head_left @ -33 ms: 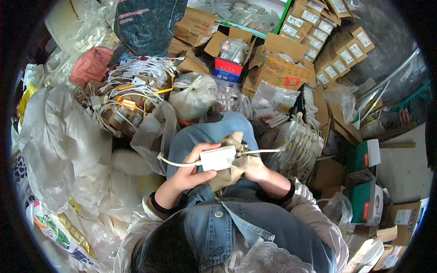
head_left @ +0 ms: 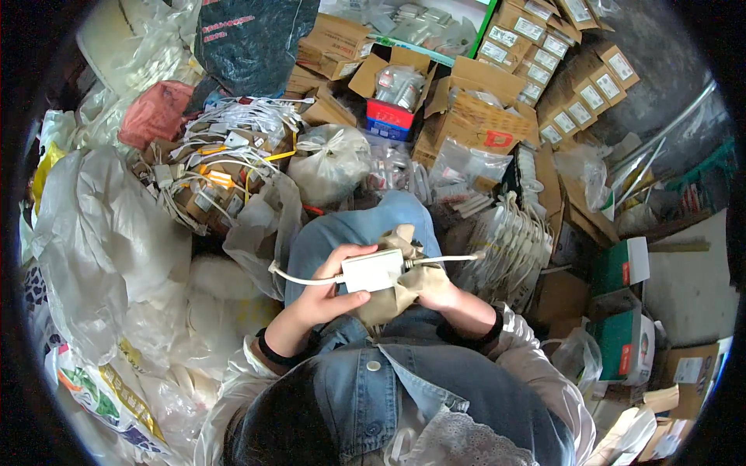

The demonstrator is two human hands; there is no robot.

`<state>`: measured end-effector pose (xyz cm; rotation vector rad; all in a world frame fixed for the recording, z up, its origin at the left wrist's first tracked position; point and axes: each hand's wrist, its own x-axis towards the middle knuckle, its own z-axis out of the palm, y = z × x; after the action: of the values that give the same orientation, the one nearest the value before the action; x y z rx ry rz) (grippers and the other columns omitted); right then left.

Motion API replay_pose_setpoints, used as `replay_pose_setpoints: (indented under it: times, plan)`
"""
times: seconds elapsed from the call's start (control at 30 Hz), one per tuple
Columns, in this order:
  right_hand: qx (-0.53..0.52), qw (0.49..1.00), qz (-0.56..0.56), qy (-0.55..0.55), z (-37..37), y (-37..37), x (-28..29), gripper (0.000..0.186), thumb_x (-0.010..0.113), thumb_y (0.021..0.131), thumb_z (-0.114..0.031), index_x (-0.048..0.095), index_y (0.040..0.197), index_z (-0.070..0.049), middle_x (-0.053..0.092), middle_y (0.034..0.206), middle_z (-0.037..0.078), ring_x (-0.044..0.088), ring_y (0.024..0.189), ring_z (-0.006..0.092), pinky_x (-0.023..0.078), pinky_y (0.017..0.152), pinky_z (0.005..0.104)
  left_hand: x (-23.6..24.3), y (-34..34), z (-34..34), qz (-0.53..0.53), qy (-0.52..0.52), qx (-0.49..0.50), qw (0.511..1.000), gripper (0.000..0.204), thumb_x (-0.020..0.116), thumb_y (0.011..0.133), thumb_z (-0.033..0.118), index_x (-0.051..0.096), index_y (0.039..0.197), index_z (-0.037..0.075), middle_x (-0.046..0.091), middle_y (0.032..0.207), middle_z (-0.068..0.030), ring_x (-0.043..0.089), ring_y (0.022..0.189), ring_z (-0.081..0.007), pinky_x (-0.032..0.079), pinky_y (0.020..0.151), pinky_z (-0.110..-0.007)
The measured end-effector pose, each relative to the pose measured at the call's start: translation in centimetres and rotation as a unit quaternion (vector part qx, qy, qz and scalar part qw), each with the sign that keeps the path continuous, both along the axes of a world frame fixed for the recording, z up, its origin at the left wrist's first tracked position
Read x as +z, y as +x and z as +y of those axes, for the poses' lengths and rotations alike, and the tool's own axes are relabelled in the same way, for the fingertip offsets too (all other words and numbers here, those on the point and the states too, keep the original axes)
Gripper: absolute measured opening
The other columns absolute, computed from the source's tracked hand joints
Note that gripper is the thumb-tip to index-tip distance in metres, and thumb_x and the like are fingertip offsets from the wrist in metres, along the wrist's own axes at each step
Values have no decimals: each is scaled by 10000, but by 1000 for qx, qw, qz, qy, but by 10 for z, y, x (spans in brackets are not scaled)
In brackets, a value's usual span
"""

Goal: Inspecting and cleaning a electronic adapter and cord in a warehouse setting.

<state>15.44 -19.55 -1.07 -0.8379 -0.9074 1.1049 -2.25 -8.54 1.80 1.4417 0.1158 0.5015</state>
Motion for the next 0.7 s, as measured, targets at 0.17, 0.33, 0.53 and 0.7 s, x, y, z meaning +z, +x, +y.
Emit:
replay_pose_setpoints:
  times: [0.17,0.33,0.53,0.7]
  plan:
    - [43,999,-20,26,2,5,10,405,533,809,-36,491,1211,-14,519,1161,74,497,1101,168,410,934,321,0,-1,-1,4,-15,-10,1000,606,658,791,37,381,1329,18,463,1280,-88,430,1190,-167,325,995,-315]
    - [-10,995,-84,54,1,7,5,325,496,888,-187,523,1154,-3,550,1067,78,528,997,164,432,876,311,-3,-1,-6,-4,34,-10,999,629,686,773,41,384,1323,3,458,1302,-127,421,1235,-215,309,1027,-334]
    - [-4,1000,1,-8,-5,8,-6,349,533,899,-193,530,1183,9,540,1185,94,502,1105,201,358,987,341,-2,3,-6,-14,185,14,983,637,714,761,63,395,1307,-13,475,1285,-163,459,1212,-247,340,1010,-345]
    - [33,996,-56,66,-4,10,-1,354,554,827,-136,534,1158,-13,544,1153,86,485,1112,209,362,973,343,-2,1,-5,1,104,-4,995,629,710,760,41,399,1303,-15,463,1292,-155,436,1229,-229,326,1016,-338]
